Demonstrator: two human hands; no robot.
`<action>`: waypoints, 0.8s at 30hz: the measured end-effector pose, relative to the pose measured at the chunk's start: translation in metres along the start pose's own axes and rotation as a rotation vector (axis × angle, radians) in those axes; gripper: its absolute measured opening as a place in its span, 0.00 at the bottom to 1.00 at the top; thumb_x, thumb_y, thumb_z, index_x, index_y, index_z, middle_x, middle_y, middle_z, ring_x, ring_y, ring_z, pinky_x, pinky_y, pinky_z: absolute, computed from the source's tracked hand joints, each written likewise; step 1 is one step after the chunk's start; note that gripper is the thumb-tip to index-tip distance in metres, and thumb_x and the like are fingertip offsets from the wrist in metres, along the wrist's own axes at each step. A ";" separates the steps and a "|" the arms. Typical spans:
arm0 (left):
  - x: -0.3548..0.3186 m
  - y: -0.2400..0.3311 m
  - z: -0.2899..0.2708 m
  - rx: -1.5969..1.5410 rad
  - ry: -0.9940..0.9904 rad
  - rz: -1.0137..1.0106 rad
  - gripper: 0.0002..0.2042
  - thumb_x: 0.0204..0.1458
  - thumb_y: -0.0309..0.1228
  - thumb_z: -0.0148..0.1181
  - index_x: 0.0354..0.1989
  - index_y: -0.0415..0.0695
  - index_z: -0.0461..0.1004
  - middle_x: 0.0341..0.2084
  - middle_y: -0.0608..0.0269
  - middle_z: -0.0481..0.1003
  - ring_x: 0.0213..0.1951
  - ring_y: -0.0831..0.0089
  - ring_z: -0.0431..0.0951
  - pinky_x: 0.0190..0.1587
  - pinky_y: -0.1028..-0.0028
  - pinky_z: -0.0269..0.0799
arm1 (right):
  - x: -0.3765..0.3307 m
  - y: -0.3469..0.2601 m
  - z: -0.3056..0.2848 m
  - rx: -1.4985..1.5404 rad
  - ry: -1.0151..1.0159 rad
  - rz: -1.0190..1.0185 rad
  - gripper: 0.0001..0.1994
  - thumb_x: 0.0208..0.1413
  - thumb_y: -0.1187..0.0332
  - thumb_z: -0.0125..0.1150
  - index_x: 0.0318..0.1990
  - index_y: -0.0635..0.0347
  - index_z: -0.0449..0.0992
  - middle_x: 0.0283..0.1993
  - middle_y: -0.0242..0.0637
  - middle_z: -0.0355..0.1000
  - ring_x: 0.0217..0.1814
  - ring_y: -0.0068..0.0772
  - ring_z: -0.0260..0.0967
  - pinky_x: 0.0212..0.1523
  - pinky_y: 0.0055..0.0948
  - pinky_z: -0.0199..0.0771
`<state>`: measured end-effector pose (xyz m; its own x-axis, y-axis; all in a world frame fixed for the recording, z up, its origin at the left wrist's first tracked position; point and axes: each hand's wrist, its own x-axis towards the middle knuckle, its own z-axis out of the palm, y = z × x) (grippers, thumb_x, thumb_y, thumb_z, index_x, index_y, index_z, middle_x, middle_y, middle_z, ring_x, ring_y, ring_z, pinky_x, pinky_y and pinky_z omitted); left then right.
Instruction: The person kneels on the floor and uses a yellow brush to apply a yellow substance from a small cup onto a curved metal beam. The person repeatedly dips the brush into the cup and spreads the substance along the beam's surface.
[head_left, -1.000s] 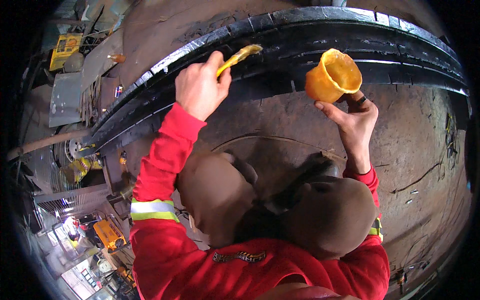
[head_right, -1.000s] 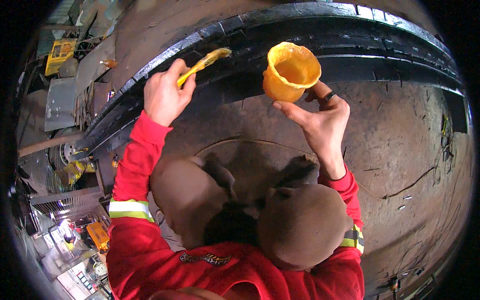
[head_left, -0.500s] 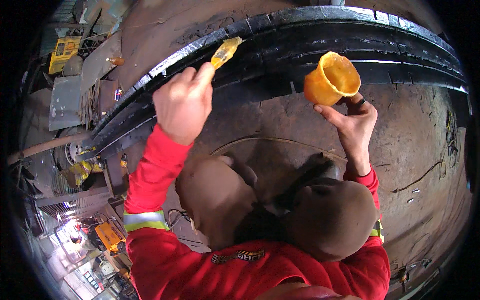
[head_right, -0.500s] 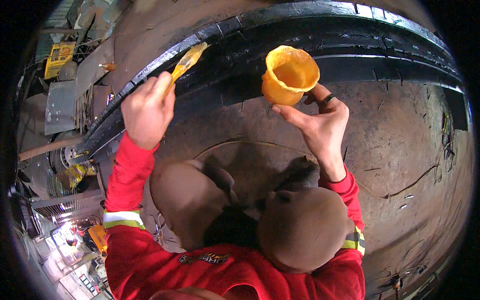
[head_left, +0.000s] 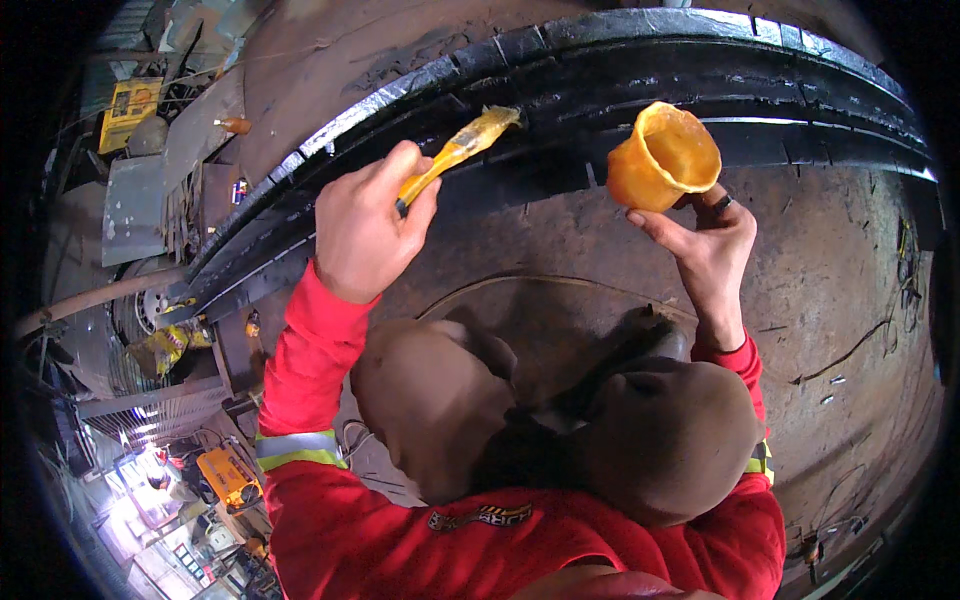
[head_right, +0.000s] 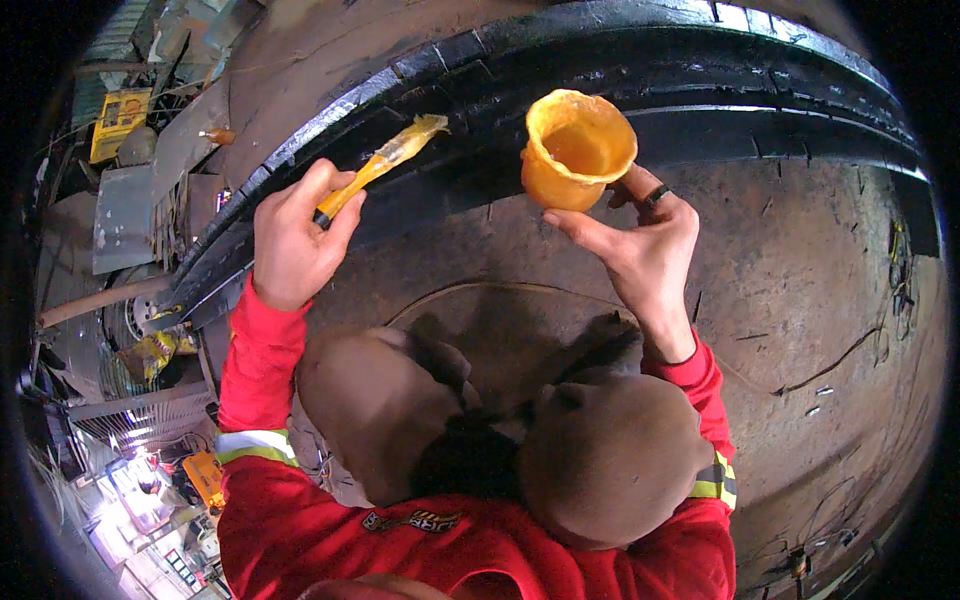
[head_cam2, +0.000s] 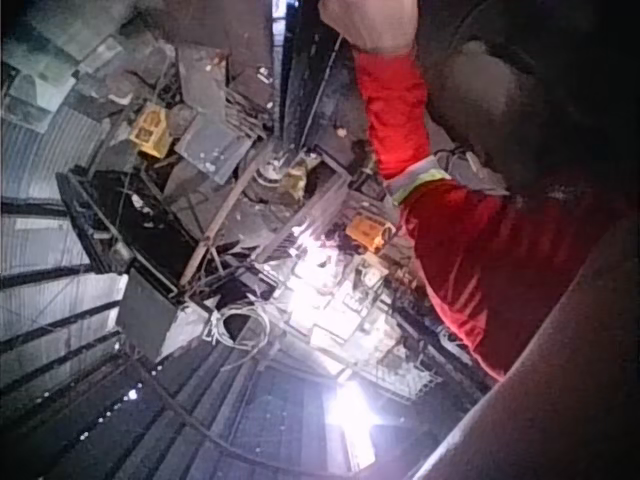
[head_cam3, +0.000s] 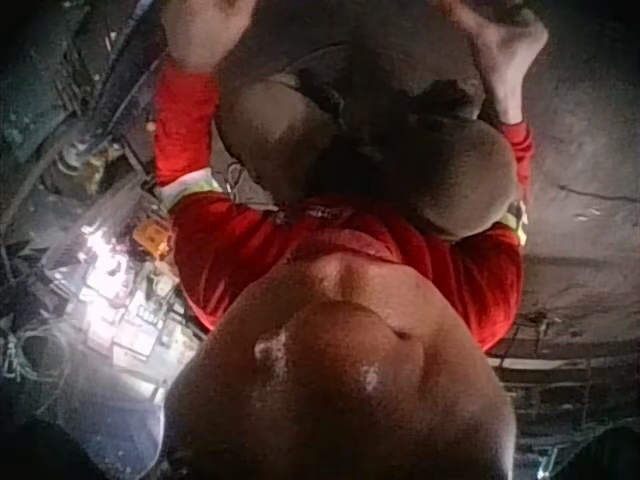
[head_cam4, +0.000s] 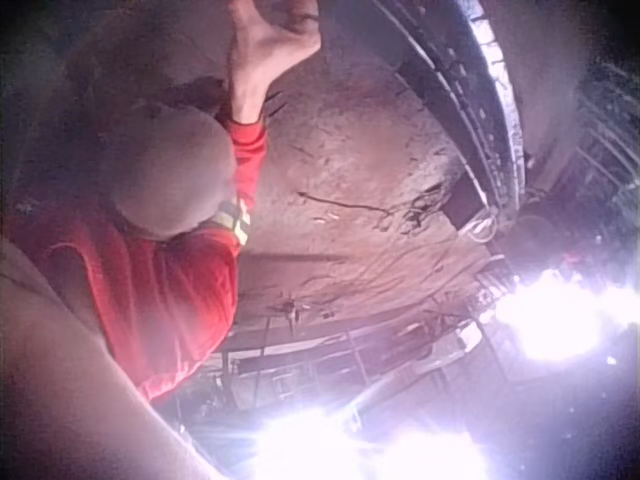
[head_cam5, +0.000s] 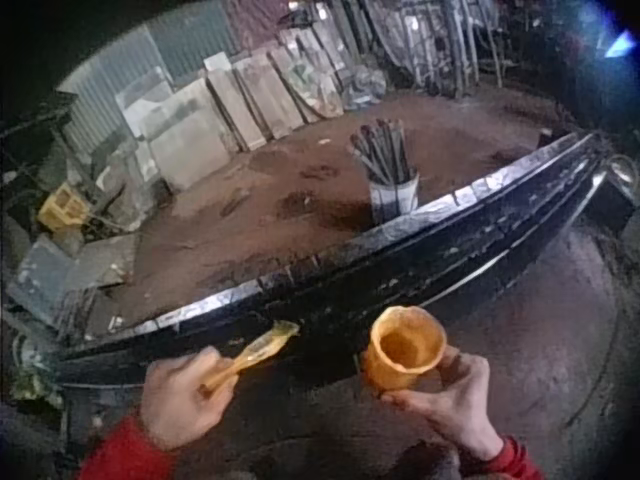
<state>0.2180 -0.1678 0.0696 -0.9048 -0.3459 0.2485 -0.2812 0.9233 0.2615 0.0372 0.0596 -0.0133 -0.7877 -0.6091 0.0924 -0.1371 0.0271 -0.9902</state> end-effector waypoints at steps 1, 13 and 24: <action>0.003 0.000 0.004 0.017 -0.020 -0.029 0.07 0.48 0.25 0.62 0.30 0.39 0.69 0.23 0.52 0.77 0.27 0.55 0.79 0.29 0.67 0.72 | 0.001 0.001 0.002 -0.012 -0.011 -0.017 0.26 0.36 0.68 0.78 0.45 0.67 0.77 0.40 0.37 0.78 0.45 0.25 0.73 0.53 0.27 0.68; 0.014 -0.003 0.021 0.436 -0.073 -0.206 0.07 0.47 0.34 0.60 0.28 0.47 0.69 0.13 0.52 0.72 0.20 0.51 0.76 0.23 0.56 0.70 | 0.002 0.003 0.004 0.040 0.008 -0.016 0.25 0.36 0.70 0.78 0.45 0.68 0.77 0.39 0.36 0.78 0.44 0.24 0.72 0.52 0.27 0.68; -0.024 -0.021 -0.015 -0.016 0.150 -0.356 0.09 0.52 0.33 0.61 0.27 0.40 0.72 0.13 0.61 0.69 0.18 0.70 0.72 0.23 0.70 0.64 | 0.000 0.007 0.012 0.005 0.009 -0.010 0.24 0.37 0.71 0.77 0.44 0.69 0.77 0.39 0.36 0.78 0.44 0.25 0.72 0.53 0.28 0.67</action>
<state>0.2506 -0.1811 0.0721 -0.6945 -0.6658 0.2728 -0.5630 0.7389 0.3702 0.0431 0.0506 -0.0216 -0.7916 -0.6022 0.1036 -0.1423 0.0168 -0.9897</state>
